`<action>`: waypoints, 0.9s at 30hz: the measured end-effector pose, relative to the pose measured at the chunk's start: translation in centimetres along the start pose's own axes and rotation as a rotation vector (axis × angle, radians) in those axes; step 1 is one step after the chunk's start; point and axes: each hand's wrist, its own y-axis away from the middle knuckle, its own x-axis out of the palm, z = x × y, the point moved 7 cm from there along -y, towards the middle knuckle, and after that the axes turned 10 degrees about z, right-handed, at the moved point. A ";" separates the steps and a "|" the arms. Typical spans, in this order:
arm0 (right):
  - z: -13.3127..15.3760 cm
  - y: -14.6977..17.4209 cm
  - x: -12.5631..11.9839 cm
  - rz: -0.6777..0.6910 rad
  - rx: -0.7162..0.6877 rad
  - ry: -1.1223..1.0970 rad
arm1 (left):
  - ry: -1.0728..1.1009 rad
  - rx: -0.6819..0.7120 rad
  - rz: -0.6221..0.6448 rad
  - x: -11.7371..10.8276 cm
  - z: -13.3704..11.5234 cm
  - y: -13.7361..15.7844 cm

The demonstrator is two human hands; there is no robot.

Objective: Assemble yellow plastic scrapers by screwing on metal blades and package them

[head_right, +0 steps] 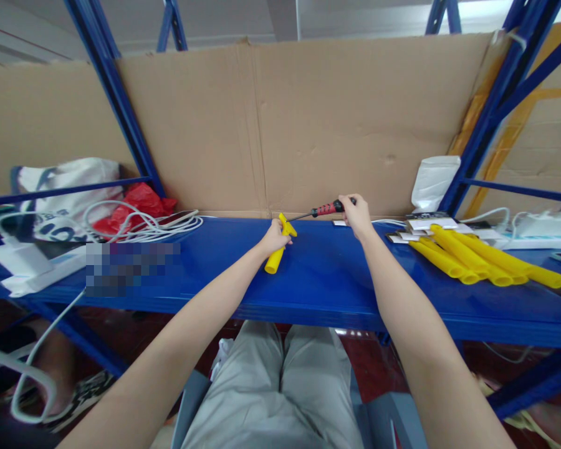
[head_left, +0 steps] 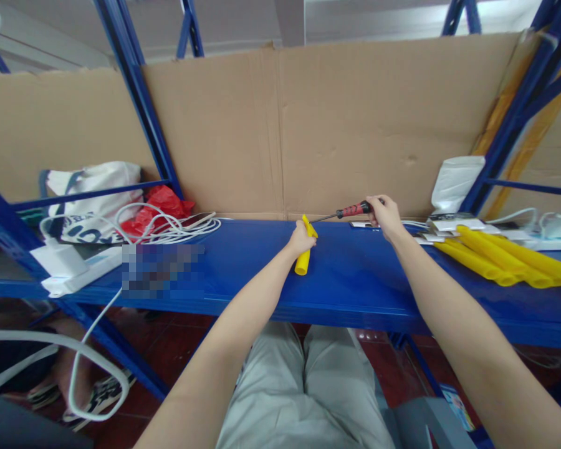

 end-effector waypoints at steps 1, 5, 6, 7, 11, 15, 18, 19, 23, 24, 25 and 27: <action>0.0 0.0 0.1 0.000 0.001 -0.015 | 0.005 0.003 0.001 0.0 0.0 0.0; 0.1 0.1 0.2 0.021 -0.014 -0.013 | 0.011 0.003 0.004 0.0 0.2 -0.1; 0.2 0.1 0.2 0.027 -0.017 -0.003 | 0.009 0.003 0.003 0.0 0.2 -0.2; 0.2 0.2 0.2 0.029 -0.018 0.004 | 0.005 0.002 0.003 0.0 0.2 -0.2; 0.4 0.4 0.1 0.016 -0.016 0.015 | -0.003 0.001 0.002 0.0 0.1 -0.2; 0.2 0.3 0.2 -0.013 0.014 -0.007 | -0.004 0.008 0.004 0.0 0.0 -0.1; 0.2 0.2 0.2 0.007 0.008 -0.008 | 0.001 0.006 0.005 0.0 0.0 -0.1; 0.1 0.2 0.2 0.014 0.005 -0.004 | 0.002 0.007 0.005 0.0 0.0 -0.1; 0.1 0.2 0.0 0.012 0.001 0.010 | 0.000 0.007 0.010 0.1 -0.1 0.0; 0.1 0.2 0.0 0.002 0.003 0.015 | -0.002 0.007 0.012 0.1 -0.1 0.0; 0.2 0.2 0.0 -0.007 0.007 0.018 | -0.003 0.008 0.014 0.1 -0.1 0.0; 0.2 0.2 0.0 -0.018 0.024 0.019 | -0.008 0.006 0.013 0.1 -0.2 0.1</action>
